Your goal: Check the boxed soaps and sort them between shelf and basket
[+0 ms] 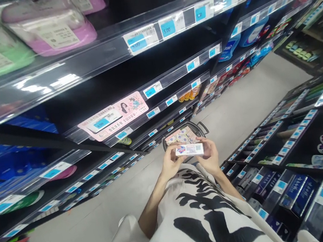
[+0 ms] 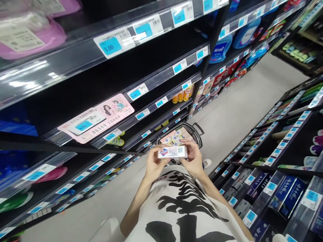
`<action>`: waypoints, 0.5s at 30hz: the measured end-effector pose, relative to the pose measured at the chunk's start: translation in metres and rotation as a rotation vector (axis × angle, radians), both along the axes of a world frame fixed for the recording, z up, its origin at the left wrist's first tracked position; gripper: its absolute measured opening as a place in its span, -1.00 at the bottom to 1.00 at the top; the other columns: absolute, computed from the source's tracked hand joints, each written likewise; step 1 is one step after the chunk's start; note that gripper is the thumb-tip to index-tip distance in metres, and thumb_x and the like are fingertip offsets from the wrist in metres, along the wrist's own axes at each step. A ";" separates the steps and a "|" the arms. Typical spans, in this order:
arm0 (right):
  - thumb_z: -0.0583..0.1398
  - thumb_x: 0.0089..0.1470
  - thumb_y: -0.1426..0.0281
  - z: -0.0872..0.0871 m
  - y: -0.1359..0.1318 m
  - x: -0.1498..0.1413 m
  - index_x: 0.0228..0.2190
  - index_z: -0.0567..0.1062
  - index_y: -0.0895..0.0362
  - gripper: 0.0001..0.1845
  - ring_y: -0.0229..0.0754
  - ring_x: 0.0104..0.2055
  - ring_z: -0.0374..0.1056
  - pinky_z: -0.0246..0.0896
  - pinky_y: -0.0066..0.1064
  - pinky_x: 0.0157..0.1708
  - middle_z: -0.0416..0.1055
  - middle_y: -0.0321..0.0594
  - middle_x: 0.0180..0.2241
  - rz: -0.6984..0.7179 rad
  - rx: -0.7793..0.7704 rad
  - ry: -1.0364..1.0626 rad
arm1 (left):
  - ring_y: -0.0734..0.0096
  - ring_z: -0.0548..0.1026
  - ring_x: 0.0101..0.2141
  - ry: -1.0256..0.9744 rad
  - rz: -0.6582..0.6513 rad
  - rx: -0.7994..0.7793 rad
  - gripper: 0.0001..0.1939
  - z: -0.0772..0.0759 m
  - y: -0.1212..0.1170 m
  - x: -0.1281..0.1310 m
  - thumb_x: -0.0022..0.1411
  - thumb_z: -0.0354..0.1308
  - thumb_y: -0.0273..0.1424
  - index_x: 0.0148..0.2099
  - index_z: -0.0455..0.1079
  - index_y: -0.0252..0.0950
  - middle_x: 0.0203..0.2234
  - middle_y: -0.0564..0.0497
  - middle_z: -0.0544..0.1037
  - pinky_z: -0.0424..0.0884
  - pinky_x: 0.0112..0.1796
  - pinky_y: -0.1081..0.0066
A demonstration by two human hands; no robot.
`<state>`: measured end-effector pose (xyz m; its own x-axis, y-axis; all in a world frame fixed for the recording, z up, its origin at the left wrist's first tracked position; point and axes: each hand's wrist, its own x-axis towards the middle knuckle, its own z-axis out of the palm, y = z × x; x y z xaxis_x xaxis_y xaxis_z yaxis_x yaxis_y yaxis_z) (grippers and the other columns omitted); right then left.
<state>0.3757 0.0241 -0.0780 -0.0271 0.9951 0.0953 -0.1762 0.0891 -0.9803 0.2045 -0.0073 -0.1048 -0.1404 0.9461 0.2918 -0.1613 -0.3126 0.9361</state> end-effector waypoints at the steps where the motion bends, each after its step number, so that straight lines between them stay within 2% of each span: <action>1: 0.48 -0.16 0.45 0.001 0.001 0.000 -0.12 0.46 -0.04 -0.45 0.06 0.13 0.44 0.32 0.03 0.23 0.51 -0.09 0.02 0.006 0.002 0.002 | 0.20 0.56 0.05 0.004 0.006 0.003 -0.66 0.000 0.000 0.000 0.28 0.41 -0.28 0.00 0.37 -0.15 -0.03 -0.08 0.55 0.49 0.04 0.21; 5: 0.46 -0.16 0.49 0.000 0.001 0.001 -0.11 0.48 -0.04 -0.45 0.02 0.06 0.47 0.39 -0.06 0.14 0.55 -0.15 -0.05 0.026 -0.020 0.009 | 0.18 0.57 0.02 0.024 0.035 0.011 -0.65 0.002 -0.001 -0.001 0.27 0.42 -0.27 -0.01 0.37 -0.18 -0.05 -0.10 0.57 0.51 0.01 0.20; 9: 0.47 -0.18 0.50 -0.005 0.000 0.002 -0.11 0.49 -0.02 -0.44 -0.03 -0.03 0.50 0.43 -0.15 0.07 0.57 -0.18 -0.11 -0.022 -0.061 -0.014 | 0.18 0.57 0.01 0.038 0.076 0.004 -0.63 0.001 -0.004 0.003 0.24 0.44 -0.26 -0.01 0.39 -0.20 -0.06 -0.11 0.57 0.51 0.02 0.20; 12: 0.49 -0.19 0.47 -0.006 0.000 0.004 -0.13 0.52 0.00 -0.46 -0.06 -0.09 0.52 0.45 -0.20 0.00 0.57 -0.20 -0.16 -0.056 -0.053 -0.047 | 0.15 0.57 0.04 0.040 0.098 -0.049 -0.58 -0.001 -0.005 0.004 0.21 0.45 -0.21 0.01 0.40 -0.20 -0.03 -0.13 0.58 0.51 0.04 0.18; 15: 0.54 -0.21 0.44 -0.002 0.000 0.007 -0.16 0.53 0.00 -0.46 -0.09 -0.12 0.52 0.46 -0.25 -0.05 0.60 -0.21 -0.18 -0.091 -0.060 -0.018 | 0.12 0.58 0.04 0.049 0.098 -0.145 -0.45 0.001 -0.003 0.001 0.11 0.51 -0.18 0.06 0.41 -0.21 0.00 -0.15 0.59 0.49 0.07 0.18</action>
